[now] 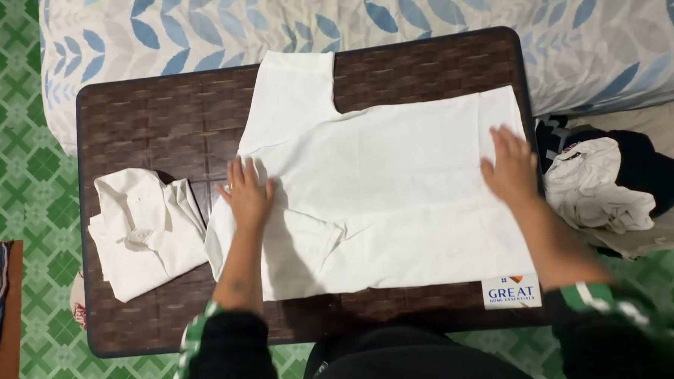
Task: The recorder folds several white shirts on a small table and then places them into a closet.
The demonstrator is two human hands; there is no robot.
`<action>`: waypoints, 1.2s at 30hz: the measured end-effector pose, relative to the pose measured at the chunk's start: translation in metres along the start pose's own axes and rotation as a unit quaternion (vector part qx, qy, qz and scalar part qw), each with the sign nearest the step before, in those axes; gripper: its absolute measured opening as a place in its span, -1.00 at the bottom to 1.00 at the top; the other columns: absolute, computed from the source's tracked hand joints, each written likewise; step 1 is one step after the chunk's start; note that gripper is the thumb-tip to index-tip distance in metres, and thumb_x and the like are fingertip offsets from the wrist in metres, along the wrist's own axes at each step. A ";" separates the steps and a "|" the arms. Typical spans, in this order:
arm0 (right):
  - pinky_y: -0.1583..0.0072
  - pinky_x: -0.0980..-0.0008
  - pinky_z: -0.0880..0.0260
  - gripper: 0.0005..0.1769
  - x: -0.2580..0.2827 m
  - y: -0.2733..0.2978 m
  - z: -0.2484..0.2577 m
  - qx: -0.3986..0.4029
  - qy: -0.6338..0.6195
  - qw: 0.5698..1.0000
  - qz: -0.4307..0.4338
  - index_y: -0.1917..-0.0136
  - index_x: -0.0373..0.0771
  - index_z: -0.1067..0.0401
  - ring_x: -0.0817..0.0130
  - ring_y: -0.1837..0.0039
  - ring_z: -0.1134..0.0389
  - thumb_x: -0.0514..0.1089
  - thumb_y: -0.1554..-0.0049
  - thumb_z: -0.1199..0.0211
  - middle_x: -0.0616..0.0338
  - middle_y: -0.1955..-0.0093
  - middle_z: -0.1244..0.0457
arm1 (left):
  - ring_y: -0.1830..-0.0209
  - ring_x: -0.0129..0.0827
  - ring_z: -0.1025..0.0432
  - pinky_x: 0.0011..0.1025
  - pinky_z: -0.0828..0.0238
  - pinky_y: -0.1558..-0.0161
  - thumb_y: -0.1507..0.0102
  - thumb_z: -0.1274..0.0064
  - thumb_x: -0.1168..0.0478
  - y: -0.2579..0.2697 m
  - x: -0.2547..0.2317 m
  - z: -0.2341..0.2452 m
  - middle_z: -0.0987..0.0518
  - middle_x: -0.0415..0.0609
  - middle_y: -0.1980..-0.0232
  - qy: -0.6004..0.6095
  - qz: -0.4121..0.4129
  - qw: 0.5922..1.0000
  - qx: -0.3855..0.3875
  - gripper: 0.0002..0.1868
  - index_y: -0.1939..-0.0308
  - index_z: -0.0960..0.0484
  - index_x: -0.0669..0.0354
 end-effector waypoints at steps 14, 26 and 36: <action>-0.57 -0.32 0.53 -0.36 -0.032 -0.139 -0.025 0.117 0.132 0.984 0.028 -0.53 0.27 -0.25 0.18 -0.61 -0.01 -0.01 -0.18 -0.08 0.29 -0.46 -0.25 | -0.09 -0.10 -0.52 0.29 -0.14 -0.18 -0.22 -0.15 -0.22 -0.175 -0.002 -0.049 -0.61 -0.20 0.10 0.139 0.256 0.953 0.084 -0.69 0.10 -0.64 -0.24; -0.25 0.22 -0.09 -0.85 -0.028 0.052 0.044 -0.149 0.162 0.970 0.103 0.24 0.01 -0.45 0.30 0.06 -0.15 -0.03 0.01 -0.42 0.31 0.18 -0.18 | 0.03 -0.33 -0.40 -0.37 -0.45 -0.02 -0.36 -0.03 0.33 -0.003 0.019 0.126 -0.44 -0.03 0.03 0.501 0.049 0.857 0.105 -0.61 -0.24 -0.30 0.18; -0.38 0.11 -0.03 -0.48 0.003 0.150 0.039 -0.058 -0.094 0.987 0.113 -0.13 -0.15 -0.46 0.14 -0.37 -0.25 -0.08 0.14 -0.31 0.14 -0.28 -0.30 | -0.56 0.04 -0.10 0.33 0.03 -0.42 -0.11 -0.26 0.09 0.131 -0.010 0.084 -0.24 0.11 -0.51 0.048 -0.114 0.989 0.078 -0.30 -0.32 -0.44 0.06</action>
Point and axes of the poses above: each hand's wrist, its own y-axis away from the middle knuckle, its own z-axis out of the back of the hand, x = y × z, the point moved 2 cm from there along -y, towards the middle knuckle
